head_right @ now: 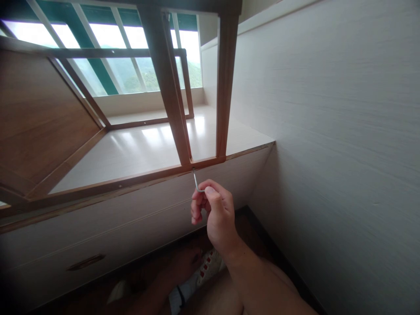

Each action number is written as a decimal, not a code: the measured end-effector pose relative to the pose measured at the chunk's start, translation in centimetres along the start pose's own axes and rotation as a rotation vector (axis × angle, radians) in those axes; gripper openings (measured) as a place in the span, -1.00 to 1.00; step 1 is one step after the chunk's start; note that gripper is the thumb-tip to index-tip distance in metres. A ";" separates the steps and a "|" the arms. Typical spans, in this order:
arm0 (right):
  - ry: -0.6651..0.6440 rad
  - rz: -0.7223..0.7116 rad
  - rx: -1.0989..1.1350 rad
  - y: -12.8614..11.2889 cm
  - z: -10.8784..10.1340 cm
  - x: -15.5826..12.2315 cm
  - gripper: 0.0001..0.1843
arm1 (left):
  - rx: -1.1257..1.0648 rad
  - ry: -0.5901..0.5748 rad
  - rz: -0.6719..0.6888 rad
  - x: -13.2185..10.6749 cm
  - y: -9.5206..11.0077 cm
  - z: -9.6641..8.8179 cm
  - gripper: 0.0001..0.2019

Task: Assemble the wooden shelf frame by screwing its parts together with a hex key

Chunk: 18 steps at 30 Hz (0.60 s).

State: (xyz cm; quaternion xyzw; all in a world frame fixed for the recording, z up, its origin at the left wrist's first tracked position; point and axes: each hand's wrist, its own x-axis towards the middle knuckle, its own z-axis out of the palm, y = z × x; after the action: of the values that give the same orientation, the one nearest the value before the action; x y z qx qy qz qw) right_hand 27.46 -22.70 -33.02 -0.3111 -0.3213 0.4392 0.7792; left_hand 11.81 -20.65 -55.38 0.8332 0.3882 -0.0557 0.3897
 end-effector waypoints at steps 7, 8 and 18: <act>-0.013 0.004 0.033 0.0 0.1 0.0 -0.80 | -0.001 -0.001 0.008 0.2 -0.4 0.3 -0.84; -0.014 0.006 0.031 0.0 0.1 0.0 -0.80 | -0.001 0.001 0.009 0.3 -0.5 0.4 -0.83; -0.021 0.014 0.068 -0.1 0.2 0.1 -0.80 | 0.005 0.009 0.020 0.3 -0.7 0.6 -0.84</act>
State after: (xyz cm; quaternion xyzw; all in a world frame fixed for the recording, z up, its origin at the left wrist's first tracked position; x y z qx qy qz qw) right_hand 27.41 -22.57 -32.79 -0.2820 -0.3120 0.4587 0.7828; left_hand 11.66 -20.57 -56.37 0.8383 0.3815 -0.0489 0.3864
